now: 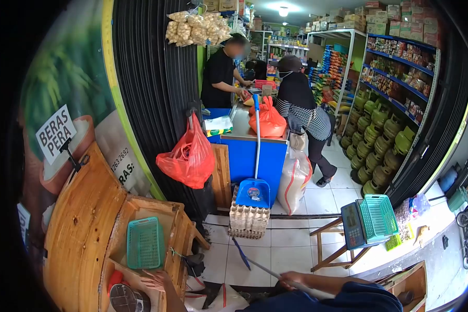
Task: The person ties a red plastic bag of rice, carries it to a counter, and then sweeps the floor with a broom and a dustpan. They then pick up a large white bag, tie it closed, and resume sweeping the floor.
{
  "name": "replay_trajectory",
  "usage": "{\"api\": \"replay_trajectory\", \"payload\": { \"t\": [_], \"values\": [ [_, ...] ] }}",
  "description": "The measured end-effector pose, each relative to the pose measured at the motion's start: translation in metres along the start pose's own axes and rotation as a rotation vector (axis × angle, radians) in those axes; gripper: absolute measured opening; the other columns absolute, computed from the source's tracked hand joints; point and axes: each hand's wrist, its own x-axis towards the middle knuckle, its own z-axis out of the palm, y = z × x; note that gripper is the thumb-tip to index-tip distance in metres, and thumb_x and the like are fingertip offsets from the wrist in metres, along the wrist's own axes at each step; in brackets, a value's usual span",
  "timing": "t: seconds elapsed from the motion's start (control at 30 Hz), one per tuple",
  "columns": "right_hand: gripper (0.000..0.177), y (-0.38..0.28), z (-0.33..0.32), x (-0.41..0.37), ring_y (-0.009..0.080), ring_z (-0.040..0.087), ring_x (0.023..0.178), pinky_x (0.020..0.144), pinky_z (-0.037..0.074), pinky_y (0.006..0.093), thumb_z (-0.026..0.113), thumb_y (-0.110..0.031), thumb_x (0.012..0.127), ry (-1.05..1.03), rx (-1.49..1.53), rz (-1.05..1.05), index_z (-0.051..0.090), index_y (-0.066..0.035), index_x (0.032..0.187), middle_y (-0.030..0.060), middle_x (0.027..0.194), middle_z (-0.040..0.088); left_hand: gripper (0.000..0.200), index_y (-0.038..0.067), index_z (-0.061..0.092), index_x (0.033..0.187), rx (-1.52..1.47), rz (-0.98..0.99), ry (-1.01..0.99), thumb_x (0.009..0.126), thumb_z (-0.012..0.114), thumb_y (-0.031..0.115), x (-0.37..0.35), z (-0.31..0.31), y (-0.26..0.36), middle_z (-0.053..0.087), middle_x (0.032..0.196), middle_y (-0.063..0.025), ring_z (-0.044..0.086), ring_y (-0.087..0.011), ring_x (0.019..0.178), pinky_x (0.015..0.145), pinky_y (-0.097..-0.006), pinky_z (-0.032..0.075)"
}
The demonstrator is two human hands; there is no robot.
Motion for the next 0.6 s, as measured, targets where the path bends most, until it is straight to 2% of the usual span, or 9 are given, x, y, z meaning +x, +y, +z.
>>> {"api": "replay_trajectory", "payload": {
  "t": [0.07, 0.17, 0.2, 0.23, 0.3, 0.4, 0.47, 0.5, 0.6],
  "values": [
    [0.028, -0.042, 0.049, -0.001, 0.0111, 0.041, 0.043, 0.038, 0.035, 0.0229, 0.042, -0.013, 0.087, 0.17, 0.062, -0.335, 0.046, -0.011, 0.115, 0.0008, 0.059, 0.042, 0.068, 0.014, 0.016, 0.14, -0.009, 0.106, 0.037, 0.08, 0.046, 0.026, 0.004, -0.007, 0.001, 0.013, 0.143, -0.0215, 0.014, -0.0363, 0.132, 0.105, -0.0492, 0.016],
    [0.025, -0.123, 0.095, 0.001, 0.0144, 0.048, 0.044, 0.04, 0.041, 0.0258, 0.043, -0.017, 0.087, -0.008, -0.136, -0.565, 0.05, -0.008, 0.11, 0.0065, 0.063, 0.05, 0.067, 0.013, 0.017, 0.14, -0.039, 0.199, 0.038, 0.081, 0.046, 0.026, 0.006, -0.008, -0.001, 0.011, 0.143, -0.0216, 0.013, -0.0369, 0.132, 0.106, -0.0492, 0.015],
    [0.027, -0.141, 0.087, 0.025, 0.0161, 0.052, 0.047, 0.041, 0.042, 0.0268, 0.044, -0.019, 0.086, -0.128, -0.044, -0.684, 0.05, -0.006, 0.108, 0.0098, 0.065, 0.053, 0.067, 0.013, 0.017, 0.14, -0.027, 0.197, 0.031, 0.081, 0.046, 0.026, 0.003, -0.009, -0.001, 0.011, 0.143, -0.0216, 0.013, -0.0369, 0.132, 0.106, -0.0492, 0.015],
    [0.034, -0.167, 0.091, 0.042, 0.0172, 0.049, 0.045, 0.04, 0.04, 0.0277, 0.036, -0.03, 0.086, -0.081, -0.054, -0.717, 0.051, -0.005, 0.105, 0.0103, 0.068, 0.055, 0.065, 0.013, 0.019, 0.14, -0.016, 0.183, -0.033, 0.082, 0.044, 0.028, 0.004, -0.017, 0.002, 0.012, 0.143, -0.0217, 0.014, -0.0371, 0.132, 0.106, -0.0487, 0.015],
    [0.031, -0.213, 0.121, 0.029, 0.0185, 0.052, 0.05, 0.042, 0.041, 0.0278, 0.043, -0.018, 0.077, -0.106, 0.055, -0.66, 0.049, -0.002, 0.103, 0.0124, 0.07, 0.056, 0.064, 0.013, 0.02, 0.139, -0.039, 0.167, -0.068, 0.083, 0.044, 0.03, 0.006, -0.022, 0.001, 0.013, 0.143, -0.0221, 0.014, -0.0374, 0.131, 0.106, -0.0479, 0.014],
    [0.029, -0.265, 0.132, 0.056, 0.0186, 0.058, 0.052, 0.043, 0.044, 0.0252, 0.049, -0.004, 0.07, 0.128, -0.418, -0.976, 0.045, -0.003, 0.099, 0.0096, 0.064, 0.055, 0.065, 0.013, 0.019, 0.139, -0.045, 0.166, -0.014, 0.082, 0.044, 0.03, 0.008, -0.011, -0.002, 0.013, 0.143, -0.0225, 0.014, -0.0372, 0.131, 0.106, -0.0479, 0.014],
    [0.018, -0.301, 0.126, 0.077, 0.0195, 0.062, 0.055, 0.045, 0.047, 0.0262, 0.052, -0.014, 0.082, 0.002, -0.303, -1.056, 0.045, -0.003, 0.094, 0.0093, 0.06, 0.056, 0.068, 0.013, 0.017, 0.14, -0.06, 0.129, -0.019, 0.08, 0.045, 0.029, 0.012, -0.008, 0.0, 0.01, 0.143, -0.0222, 0.012, -0.0366, 0.133, 0.106, -0.0478, 0.014],
    [0.018, -0.322, 0.132, 0.077, 0.0195, 0.062, 0.055, 0.045, 0.047, 0.0262, 0.052, -0.014, 0.082, -0.011, -0.32, -1.05, 0.045, -0.003, 0.094, 0.0093, 0.06, 0.056, 0.069, 0.013, 0.017, 0.14, -0.05, 0.129, -0.028, 0.08, 0.046, 0.028, 0.011, -0.004, -0.002, 0.009, 0.143, -0.0228, 0.012, -0.037, 0.133, 0.106, -0.0475, 0.014],
    [0.026, -0.38, 0.15, 0.063, 0.0202, 0.062, 0.052, 0.043, 0.047, 0.025, 0.049, -0.028, 0.088, 0.151, -0.394, -1.031, 0.045, -0.003, 0.091, 0.007, 0.055, 0.052, 0.07, 0.012, 0.017, 0.14, -0.043, 0.097, -0.056, 0.079, 0.047, 0.028, 0.005, 0.002, -0.003, 0.008, 0.143, -0.0242, 0.012, -0.0378, 0.132, 0.106, -0.0467, 0.014]
  ]
}}
